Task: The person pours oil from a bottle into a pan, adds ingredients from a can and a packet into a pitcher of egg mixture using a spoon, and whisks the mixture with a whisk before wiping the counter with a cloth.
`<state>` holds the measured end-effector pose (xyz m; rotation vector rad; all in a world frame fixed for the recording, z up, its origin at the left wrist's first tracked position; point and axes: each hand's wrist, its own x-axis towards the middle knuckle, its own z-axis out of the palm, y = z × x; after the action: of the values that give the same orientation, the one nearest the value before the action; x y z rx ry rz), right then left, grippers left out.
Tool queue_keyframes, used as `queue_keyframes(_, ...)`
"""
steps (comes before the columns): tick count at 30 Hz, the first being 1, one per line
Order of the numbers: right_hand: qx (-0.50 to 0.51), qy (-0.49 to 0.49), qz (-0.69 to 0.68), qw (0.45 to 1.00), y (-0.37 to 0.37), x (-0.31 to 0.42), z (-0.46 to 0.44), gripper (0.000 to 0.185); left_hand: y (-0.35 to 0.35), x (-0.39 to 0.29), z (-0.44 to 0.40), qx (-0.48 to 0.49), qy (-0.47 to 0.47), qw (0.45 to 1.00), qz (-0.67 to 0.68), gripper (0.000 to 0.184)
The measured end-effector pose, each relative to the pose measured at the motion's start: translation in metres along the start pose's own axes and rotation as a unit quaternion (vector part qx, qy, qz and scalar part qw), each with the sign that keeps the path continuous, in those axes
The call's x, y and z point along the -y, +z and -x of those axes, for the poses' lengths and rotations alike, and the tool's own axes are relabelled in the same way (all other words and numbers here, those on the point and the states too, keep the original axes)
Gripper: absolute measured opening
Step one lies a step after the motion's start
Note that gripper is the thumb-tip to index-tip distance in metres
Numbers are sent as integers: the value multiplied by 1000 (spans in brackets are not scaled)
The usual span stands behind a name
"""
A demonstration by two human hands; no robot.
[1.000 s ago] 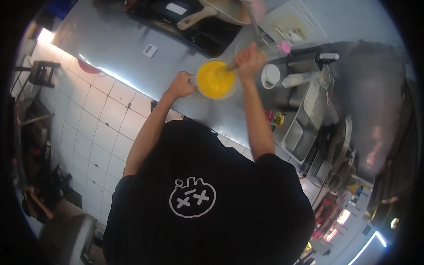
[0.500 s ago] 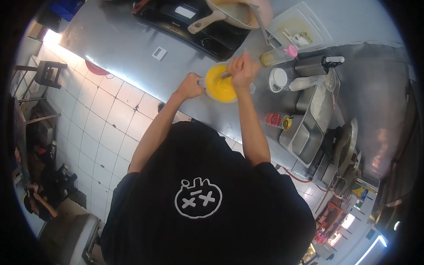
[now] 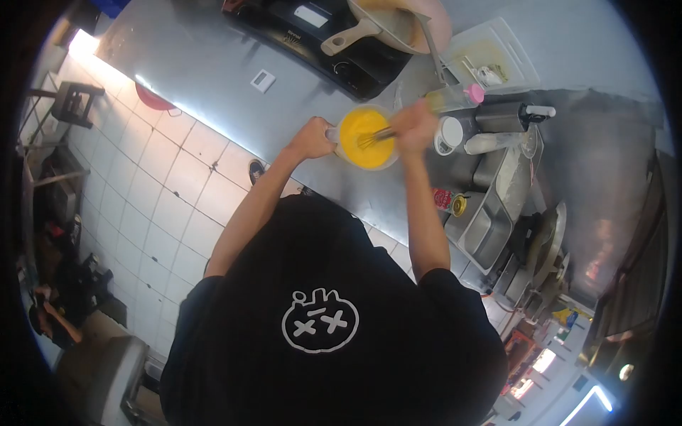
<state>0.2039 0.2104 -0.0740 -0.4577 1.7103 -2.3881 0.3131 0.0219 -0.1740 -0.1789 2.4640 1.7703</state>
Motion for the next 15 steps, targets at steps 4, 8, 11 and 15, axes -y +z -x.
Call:
queue_keyframes(4, -140, -54, 79, 985, -25, -15, -11, 51, 1, 10, -9, -18, 25, 1000, -7, 23)
queue_keyframes(8, -29, -2, 13, 999, -2, 34, -32, 51, 7, 11, -10, 6, 25, 999, -25, 25)
queue_keyframes(11, -25, 47, 74, 996, 6, -4, -21, 53, -3, 11, -7, 3, 26, 999, -22, 26)
queue_keyframes(15, 5, 41, 55, 998, -24, 23, -18, 52, 14, 25, -11, -38, 30, 996, -72, 28)
